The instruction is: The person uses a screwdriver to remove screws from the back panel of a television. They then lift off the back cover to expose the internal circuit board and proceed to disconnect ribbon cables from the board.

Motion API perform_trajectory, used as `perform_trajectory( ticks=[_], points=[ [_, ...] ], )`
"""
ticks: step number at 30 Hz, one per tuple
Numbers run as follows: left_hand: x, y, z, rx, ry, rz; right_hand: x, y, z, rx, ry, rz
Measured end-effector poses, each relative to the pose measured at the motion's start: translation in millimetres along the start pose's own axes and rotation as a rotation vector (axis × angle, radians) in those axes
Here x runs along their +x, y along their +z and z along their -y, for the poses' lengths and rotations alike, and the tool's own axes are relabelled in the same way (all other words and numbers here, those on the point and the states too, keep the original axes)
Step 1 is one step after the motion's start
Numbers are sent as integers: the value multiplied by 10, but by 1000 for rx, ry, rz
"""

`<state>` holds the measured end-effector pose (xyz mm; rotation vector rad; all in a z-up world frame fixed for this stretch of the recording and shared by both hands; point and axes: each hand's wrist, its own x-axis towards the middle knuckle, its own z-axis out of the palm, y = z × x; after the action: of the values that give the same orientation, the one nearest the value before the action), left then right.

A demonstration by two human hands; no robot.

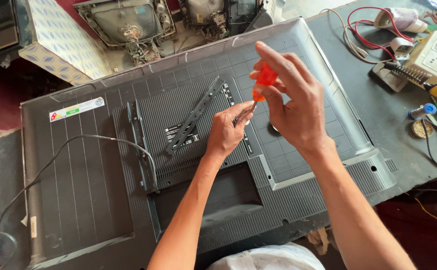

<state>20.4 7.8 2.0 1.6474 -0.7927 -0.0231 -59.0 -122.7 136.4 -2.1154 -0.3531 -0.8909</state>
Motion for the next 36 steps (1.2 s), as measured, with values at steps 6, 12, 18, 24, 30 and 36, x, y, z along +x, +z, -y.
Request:
perform_trajectory(
  ticks=[6, 12, 18, 24, 30, 36],
  points=[
    [0, 61, 122, 67, -44, -46, -19, 95, -162, 15, 29, 10],
    [10, 64, 133, 34, -61, -43, -33, 133, -224, -9, 18, -23],
    [19, 59, 95, 61, -119, -28, -15, 138, -250, -37, 5, -41],
    [22, 68, 111, 60, -99, -38, -12, 155, -239, -31, -2, -52],
    [16, 61, 103, 95, -117, -40, -8, 176, -185, -185, 39, -114],
    [44, 19, -10, 28, 19, -35, 112, 151, -137, -76, 115, -32]
  ],
)
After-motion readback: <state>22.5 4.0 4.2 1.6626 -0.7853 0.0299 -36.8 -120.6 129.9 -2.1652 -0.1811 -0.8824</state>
